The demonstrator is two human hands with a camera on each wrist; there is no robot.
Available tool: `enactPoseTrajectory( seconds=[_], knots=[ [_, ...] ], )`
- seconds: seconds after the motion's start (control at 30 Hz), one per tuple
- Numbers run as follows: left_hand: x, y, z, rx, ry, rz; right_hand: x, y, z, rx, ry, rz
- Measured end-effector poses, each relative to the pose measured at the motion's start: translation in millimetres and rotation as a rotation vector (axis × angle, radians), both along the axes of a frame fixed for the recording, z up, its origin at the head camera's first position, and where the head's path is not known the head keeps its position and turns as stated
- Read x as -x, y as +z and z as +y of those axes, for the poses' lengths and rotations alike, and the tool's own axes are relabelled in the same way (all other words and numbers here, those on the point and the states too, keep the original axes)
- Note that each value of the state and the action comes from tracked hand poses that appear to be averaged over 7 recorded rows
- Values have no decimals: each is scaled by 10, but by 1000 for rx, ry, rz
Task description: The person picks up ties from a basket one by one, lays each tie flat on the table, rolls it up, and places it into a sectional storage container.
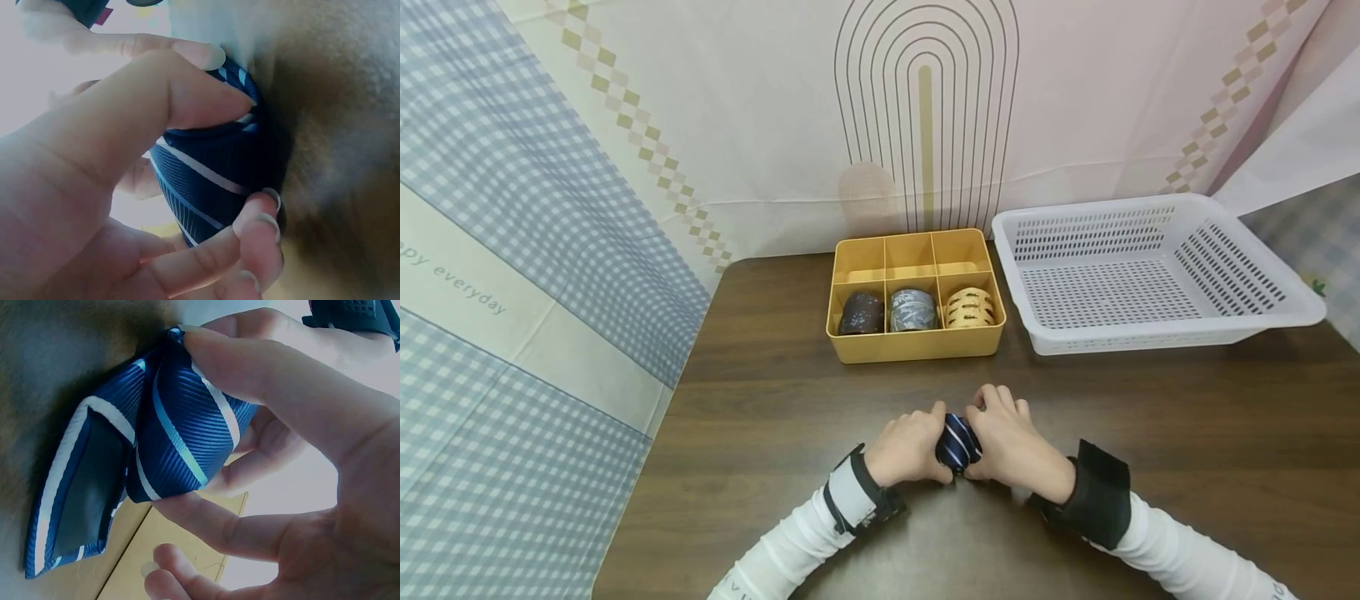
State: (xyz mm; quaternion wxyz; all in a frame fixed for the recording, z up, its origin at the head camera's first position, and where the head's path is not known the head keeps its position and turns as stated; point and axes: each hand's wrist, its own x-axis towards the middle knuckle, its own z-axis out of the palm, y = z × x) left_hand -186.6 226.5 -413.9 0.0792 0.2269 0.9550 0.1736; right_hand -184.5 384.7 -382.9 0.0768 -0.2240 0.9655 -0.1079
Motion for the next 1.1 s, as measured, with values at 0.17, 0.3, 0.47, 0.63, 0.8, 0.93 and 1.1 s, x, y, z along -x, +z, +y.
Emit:
enactPoseTrajectory(
  seconds=[0.17, 0.3, 0.47, 0.63, 0.8, 0.93, 1.1],
  knots=[
    [-7, 9, -7, 3, 18, 6, -18, -2, 1, 32, 24, 44],
    [-36, 39, -6, 26, 49, 27, -47, -19, -8, 124, 91, 129],
    [-77, 81, 4, 75, 79, 45, -61, -49, -23, 192, 161, 180],
    [-94, 100, 4, 78, 97, 28, -17, -64, -6, 190, 147, 153],
    [-63, 84, -2, 42, 92, 48, 87, -47, 48, 174, 124, 118],
    [-28, 47, -1, 3, 96, 53, 171, -35, 104, 187, 146, 61],
    [-5, -25, 13, -27, 120, 50, 266, -33, 175, 208, 157, -58]
  ],
)
